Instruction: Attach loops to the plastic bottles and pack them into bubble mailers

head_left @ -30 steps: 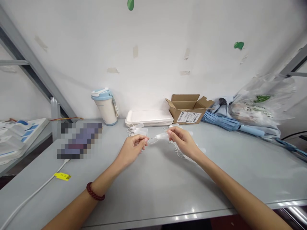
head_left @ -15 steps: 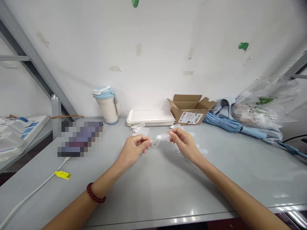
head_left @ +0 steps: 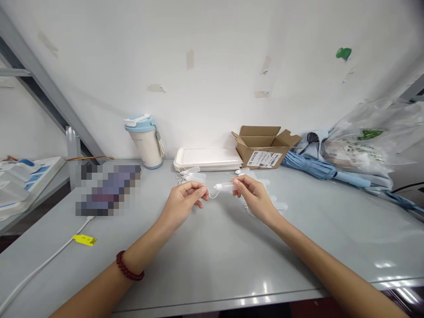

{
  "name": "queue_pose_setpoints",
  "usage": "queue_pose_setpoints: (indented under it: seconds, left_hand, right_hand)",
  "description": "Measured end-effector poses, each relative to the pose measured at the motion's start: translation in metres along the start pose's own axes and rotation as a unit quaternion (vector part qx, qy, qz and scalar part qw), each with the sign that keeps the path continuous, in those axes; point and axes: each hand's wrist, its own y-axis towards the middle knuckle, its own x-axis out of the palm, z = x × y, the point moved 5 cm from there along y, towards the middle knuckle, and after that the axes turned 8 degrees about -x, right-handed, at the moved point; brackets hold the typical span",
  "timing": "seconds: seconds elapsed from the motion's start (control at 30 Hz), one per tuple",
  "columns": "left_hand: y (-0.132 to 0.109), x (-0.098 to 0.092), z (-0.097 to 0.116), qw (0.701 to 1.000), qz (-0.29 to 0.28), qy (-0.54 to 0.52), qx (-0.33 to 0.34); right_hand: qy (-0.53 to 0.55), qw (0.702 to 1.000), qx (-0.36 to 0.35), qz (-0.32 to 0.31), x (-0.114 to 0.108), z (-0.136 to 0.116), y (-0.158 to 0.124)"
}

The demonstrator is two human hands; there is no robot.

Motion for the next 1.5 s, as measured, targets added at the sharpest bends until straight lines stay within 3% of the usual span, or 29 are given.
queue_pose_setpoints:
  seconds: [0.47, 1.5]
  left_hand:
    - [-0.0003, 0.0002, -0.0048, 0.999, -0.027, -0.043, -0.008]
    - [0.0009, -0.0017, -0.0064, 1.000, 0.006, -0.006, 0.003]
  right_hand:
    - [0.033, 0.999, 0.016, 0.012, 0.0014, 0.0000, -0.0014]
    - [-0.003, 1.000, 0.008, 0.023, 0.0038, -0.0016, -0.0056]
